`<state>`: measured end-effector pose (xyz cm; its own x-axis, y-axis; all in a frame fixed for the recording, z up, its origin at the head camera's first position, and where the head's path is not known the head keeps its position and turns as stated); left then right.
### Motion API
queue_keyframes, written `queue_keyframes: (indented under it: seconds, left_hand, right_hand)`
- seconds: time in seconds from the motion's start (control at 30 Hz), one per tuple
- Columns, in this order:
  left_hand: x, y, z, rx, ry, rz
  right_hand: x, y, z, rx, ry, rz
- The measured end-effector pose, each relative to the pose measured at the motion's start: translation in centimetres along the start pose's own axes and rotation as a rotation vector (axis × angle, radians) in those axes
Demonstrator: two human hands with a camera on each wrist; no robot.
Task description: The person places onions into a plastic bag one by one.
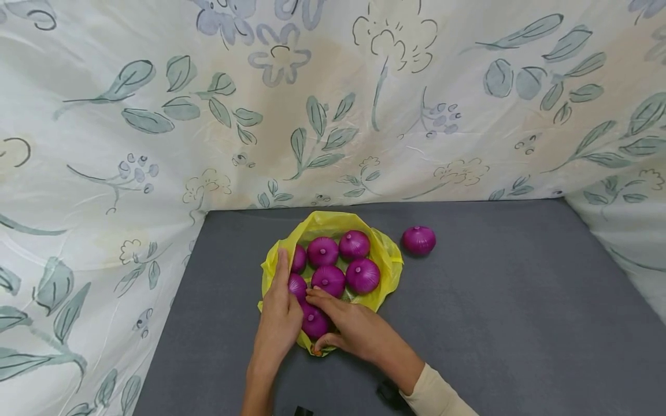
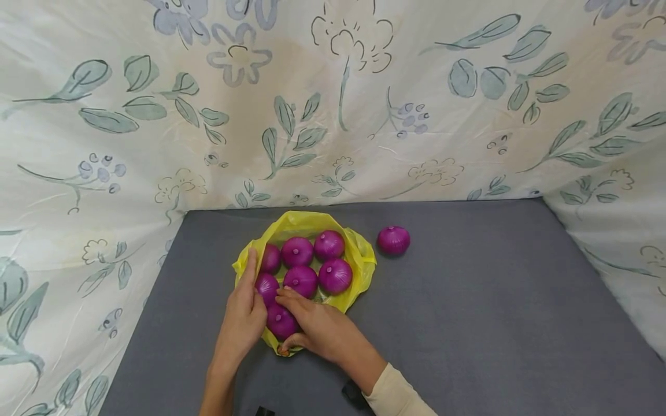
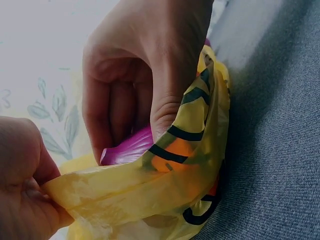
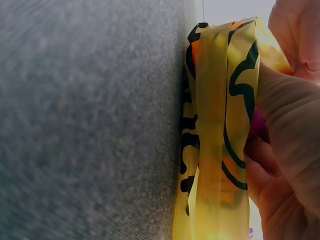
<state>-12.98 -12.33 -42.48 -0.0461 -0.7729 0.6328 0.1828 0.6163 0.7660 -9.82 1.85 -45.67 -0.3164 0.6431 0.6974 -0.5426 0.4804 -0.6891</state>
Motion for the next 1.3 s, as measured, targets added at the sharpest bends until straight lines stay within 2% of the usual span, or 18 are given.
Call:
queue_keyframes:
  seconds: [0.27, 0.43, 0.73, 0.93, 1.3]
  left_hand:
    - [0.1, 0.0, 0.0, 0.003, 0.005, 0.012]
    - [0.2, 0.2, 0.0, -0.002, 0.012, 0.018]
    - [0.4, 0.2, 0.0, 0.002, 0.014, 0.012]
    - [0.4, 0.1, 0.0, 0.0, 0.017, 0.014]
    - [0.3, 0.1, 0.0, 0.023, 0.006, -0.003]
  right_hand:
    - [0.3, -0.2, 0.0, 0.017, 0.006, 0.003]
    - [1.3, -0.4, 0.0, 0.012, 0.024, 0.03]
    - [4.1, -1.0, 0.2, 0.07, 0.129, 0.046]
    - [7.0, -0.5, 0.0, -0.003, 0.241, 0.035]
    - [14.5, 1.3, -1.6, -0.22, 0.521, -0.015]
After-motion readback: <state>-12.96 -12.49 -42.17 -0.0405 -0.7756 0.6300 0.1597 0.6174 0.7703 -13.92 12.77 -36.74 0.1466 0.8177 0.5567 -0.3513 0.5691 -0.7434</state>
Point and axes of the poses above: each hand's wrist, its own z-axis towards the middle knuckle, its own x-axis out of the back of the hand, y = z × x, the point moved 7 cm from there along z, towards the middle knuckle, and after that the axes turned 7 degrees about z, right-handed, at the moved point
